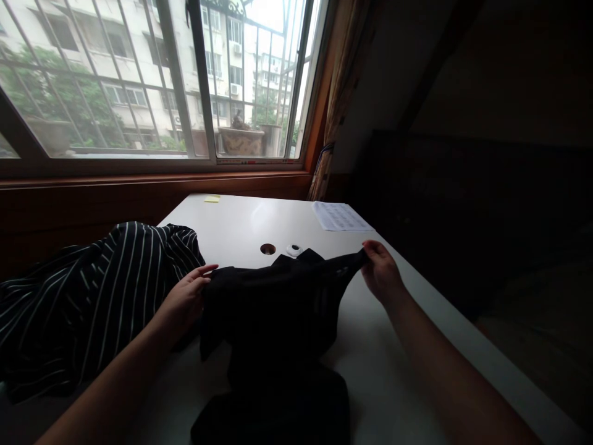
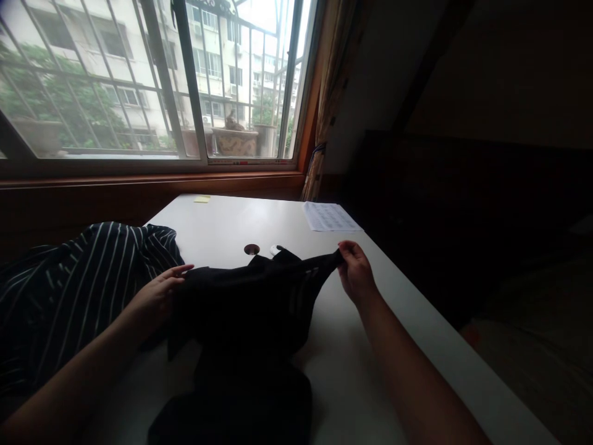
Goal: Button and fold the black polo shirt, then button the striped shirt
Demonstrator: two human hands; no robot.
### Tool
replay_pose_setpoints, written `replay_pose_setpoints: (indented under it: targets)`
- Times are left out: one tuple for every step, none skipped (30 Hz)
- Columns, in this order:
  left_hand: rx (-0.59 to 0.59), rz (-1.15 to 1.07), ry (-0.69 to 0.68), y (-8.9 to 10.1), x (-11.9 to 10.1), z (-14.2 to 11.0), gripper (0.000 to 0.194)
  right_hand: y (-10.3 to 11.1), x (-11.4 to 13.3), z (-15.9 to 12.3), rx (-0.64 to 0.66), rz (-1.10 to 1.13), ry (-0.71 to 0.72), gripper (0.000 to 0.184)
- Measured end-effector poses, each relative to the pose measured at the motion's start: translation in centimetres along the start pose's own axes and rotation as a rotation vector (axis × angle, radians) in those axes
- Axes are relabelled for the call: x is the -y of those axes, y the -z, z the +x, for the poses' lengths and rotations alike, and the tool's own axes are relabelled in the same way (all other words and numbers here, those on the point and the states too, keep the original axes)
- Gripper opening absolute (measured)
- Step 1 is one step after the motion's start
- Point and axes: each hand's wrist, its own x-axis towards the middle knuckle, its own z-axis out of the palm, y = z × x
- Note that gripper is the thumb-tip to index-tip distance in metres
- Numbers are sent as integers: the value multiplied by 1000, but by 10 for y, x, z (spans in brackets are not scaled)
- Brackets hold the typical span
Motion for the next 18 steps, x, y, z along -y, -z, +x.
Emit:
replay_pose_setpoints:
  targets:
    - [-4,75,-80,1,5,2,43,1,-3,0,0,-34,4,26]
    - [-19,179,-190,1,10,4,41,1,-6,-1,4,-66,4,27]
    - [-32,299,-315,0,14,5,39,-1,-10,-4,9,-114,17,28]
    - [-35,426,-437,-1,18,4,37,-3,-13,-8,10,-188,55,29]
    - [-25,550,-552,-3,21,2,36,-6,-15,-14,8,-289,118,29]
    - [0,661,-657,-6,23,-1,33,-10,-16,-20,5,-408,199,28]
    - [44,753,-750,-10,23,-6,31,-14,-15,-28,13,-534,292,26]
    - [114,829,-831,-14,23,-11,29,-19,-13,-36,40,-646,380,24]
    - [204,895,-899,-18,23,-18,28,-25,-9,-44,92,-720,452,20]
    - [313,950,-953,-23,22,-24,29,-30,-4,-53,176,-754,506,16]
    - [442,996,-989,-28,21,-30,30,-36,3,-63,278,-762,548,12]
    - [579,1038,-1002,-32,20,-36,33,-41,11,-72,384,-755,580,8]
    - [706,1077,-999,-35,19,-41,37,-45,19,-80,484,-738,587,6]
    - [808,1113,-984,-38,19,-45,44,-49,27,-89,599,-705,567,7]
    - [874,1142,-966,-40,19,-48,52,-52,33,-96,736,-661,518,10]
    - [909,1167,-948,-42,20,-49,57,-54,39,-103,870,-615,440,16]
    - [918,1190,-935,-42,21,-50,60,-55,42,-108,986,-577,357,25]
    - [907,1213,-931,-42,24,-49,60,-55,43,-113,1072,-552,282,35]
